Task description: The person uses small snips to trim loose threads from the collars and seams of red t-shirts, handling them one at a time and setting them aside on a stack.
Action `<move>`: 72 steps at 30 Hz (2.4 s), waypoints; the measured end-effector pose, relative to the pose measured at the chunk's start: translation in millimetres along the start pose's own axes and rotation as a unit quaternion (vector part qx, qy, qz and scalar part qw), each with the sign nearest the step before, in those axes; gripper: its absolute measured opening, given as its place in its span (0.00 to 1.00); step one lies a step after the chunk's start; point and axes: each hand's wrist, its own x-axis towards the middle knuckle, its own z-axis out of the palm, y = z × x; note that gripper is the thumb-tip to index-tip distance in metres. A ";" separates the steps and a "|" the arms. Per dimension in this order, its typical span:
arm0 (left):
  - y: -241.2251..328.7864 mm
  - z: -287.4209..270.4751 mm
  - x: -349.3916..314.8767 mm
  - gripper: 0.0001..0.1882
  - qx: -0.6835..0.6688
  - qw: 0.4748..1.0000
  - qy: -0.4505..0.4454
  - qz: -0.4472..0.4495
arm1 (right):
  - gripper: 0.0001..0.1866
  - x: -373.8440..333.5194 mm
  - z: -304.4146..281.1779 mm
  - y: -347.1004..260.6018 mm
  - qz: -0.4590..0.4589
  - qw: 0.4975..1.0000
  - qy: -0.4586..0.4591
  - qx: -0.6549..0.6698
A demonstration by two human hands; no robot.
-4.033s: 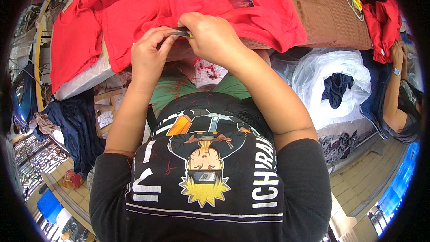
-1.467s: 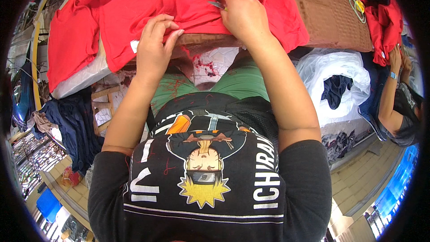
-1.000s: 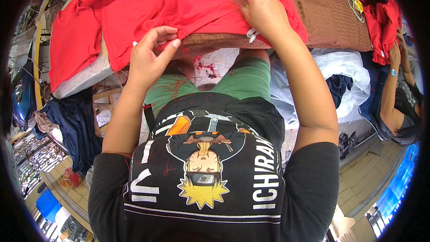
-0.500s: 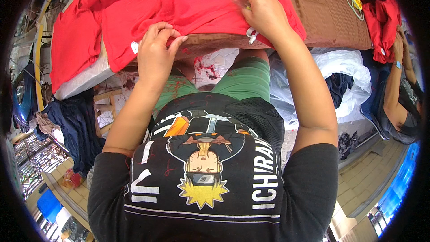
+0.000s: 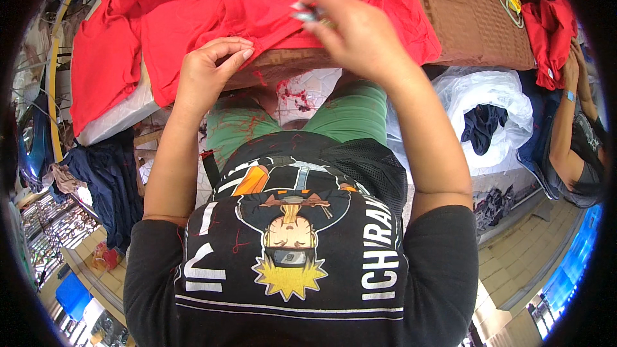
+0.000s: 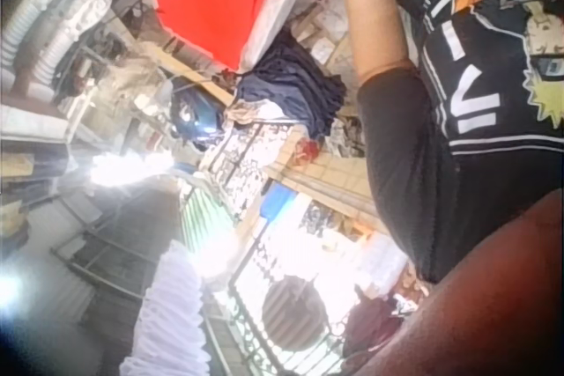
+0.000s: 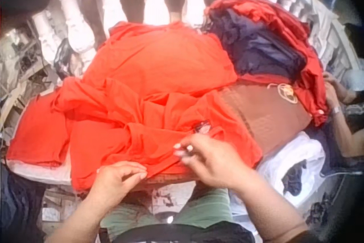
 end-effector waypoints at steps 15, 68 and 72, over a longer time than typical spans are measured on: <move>-0.3 2.8 -2.3 0.07 0.012 0.999 0.021 0.037 | 0.11 10.5 37.0 -26.9 -0.086 0.988 -0.070 -0.104; -1.0 15.9 -0.2 0.12 -0.045 0.991 0.118 0.036 | 0.09 8.9 41.1 -17.3 0.036 0.996 0.023 0.084; 4.8 13.9 -0.1 0.10 -0.087 0.991 0.098 0.012 | 0.09 8.7 38.5 -20.7 0.048 0.995 0.020 0.091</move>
